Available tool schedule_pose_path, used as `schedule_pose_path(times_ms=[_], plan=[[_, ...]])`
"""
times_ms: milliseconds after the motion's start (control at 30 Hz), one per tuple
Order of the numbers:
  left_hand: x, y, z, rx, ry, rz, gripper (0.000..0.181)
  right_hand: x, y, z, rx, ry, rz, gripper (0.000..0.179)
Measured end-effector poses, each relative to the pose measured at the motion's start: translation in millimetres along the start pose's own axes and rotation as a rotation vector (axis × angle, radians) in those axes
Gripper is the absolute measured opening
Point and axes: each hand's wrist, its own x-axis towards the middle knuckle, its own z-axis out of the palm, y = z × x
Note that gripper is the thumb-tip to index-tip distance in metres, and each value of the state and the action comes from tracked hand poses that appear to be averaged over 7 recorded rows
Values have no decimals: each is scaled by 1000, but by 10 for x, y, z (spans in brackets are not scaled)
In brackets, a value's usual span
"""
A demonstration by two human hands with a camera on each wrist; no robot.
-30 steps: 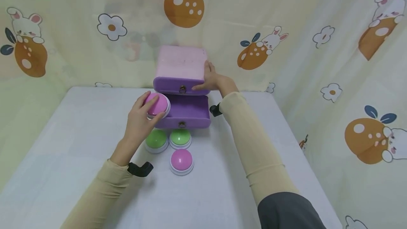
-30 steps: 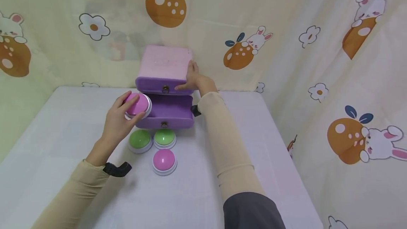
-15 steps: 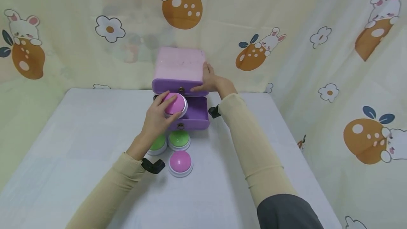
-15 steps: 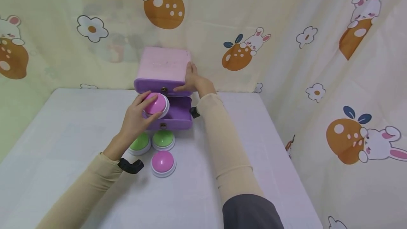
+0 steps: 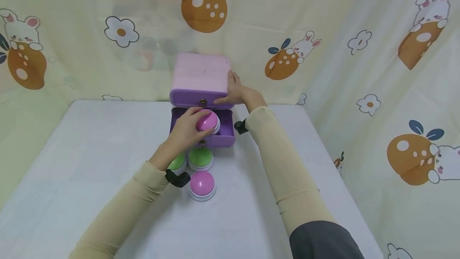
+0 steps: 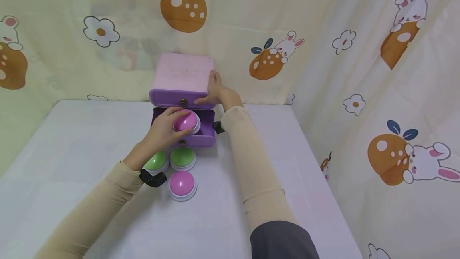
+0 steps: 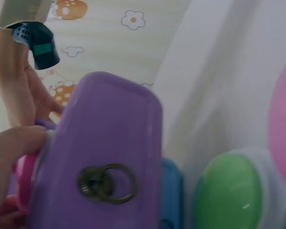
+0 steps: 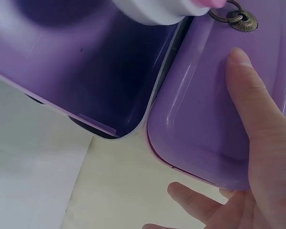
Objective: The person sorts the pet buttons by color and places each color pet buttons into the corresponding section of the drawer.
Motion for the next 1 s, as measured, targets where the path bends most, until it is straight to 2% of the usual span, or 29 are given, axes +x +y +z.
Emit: schedule_pose_path(times_ms=[200, 433, 633, 800, 900, 1000], plan=[[113, -10, -145, 104, -158, 10, 53, 21, -21, 15, 11, -9, 12, 127], [155, -123, -314, 222, -264, 44, 52, 16, -40, 12, 17, -14, 15, 127], [185, -306, -364, 196, -334, 64, 49, -5, -26, -13, 29, -11, 27, 126], [212, -435, -370, 161, -404, 145, 45, 13, -3, 8, 19, -1, 20, 127], [235, -463, -383, 147, -453, 196, 45, 17, 28, 8, 15, 5, 8, 128], [255, -467, -397, 165, -484, 209, 44, 17, 50, 8, 22, 11, -6, 127]])
